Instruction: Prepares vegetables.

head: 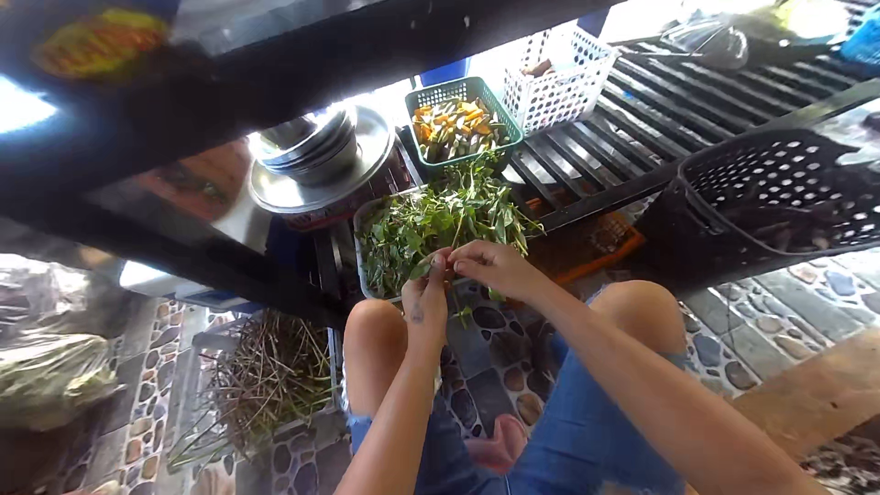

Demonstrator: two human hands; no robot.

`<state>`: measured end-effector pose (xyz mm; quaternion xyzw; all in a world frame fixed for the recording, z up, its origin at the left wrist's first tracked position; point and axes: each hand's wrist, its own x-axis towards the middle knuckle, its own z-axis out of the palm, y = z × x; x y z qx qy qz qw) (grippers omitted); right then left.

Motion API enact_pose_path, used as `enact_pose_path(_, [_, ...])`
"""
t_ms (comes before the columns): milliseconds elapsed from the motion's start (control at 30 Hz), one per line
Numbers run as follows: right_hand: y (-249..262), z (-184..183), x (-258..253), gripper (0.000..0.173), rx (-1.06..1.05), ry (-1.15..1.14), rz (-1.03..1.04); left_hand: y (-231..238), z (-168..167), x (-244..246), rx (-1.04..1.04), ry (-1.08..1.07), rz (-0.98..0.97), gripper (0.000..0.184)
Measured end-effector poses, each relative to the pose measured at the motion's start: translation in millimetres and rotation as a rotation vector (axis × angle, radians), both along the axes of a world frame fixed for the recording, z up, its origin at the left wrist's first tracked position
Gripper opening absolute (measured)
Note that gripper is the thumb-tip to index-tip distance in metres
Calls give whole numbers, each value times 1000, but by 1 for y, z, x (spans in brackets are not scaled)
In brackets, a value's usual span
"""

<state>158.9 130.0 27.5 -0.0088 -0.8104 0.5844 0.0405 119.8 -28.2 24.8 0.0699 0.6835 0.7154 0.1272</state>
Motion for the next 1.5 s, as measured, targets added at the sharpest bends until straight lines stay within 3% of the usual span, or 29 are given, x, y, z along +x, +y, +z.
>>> enact_pose_path(167, [17,-11,-38,32,10,32,16,11,-10,-20,-109,117,-8,25])
enact_pose_path(300, [24,-12,-67,59,15,68,76,20,-16,-35,-340,117,-37,23])
enact_pose_path(400, [34,-16,-73,26,-140,108,82,32,-20,-42,-404,104,-152,23])
enact_pose_path(467, [42,-28,-72,17,-211,132,50,39,-24,-43,-341,87,-205,24])
enact_pose_path(533, [50,-36,-72,18,-207,178,20,48,-28,-40,-206,-17,-166,26])
enact_pose_path(667, [51,-43,-72,18,-176,227,-50,68,-25,-36,-2,-241,125,31])
enact_pose_path(767, [44,-44,-67,17,-315,240,-114,69,-20,-48,-40,-283,236,32])
enact_pose_path(1033, [61,-38,-76,19,-759,134,-312,52,-6,-121,-79,-231,283,28])
enact_pose_path(1167, [60,-42,-86,32,-554,9,-285,46,-1,-131,-107,-149,192,30])
enact_pose_path(1300, [50,-42,-94,38,-245,63,-126,36,-4,-120,-289,-166,-35,28])
enact_pose_path(1400, [46,-47,-99,71,8,163,20,37,-7,-113,-440,-182,-116,24])
enact_pose_path(1500, [42,-49,-104,59,117,236,-102,32,-7,-110,-496,-153,-169,22])
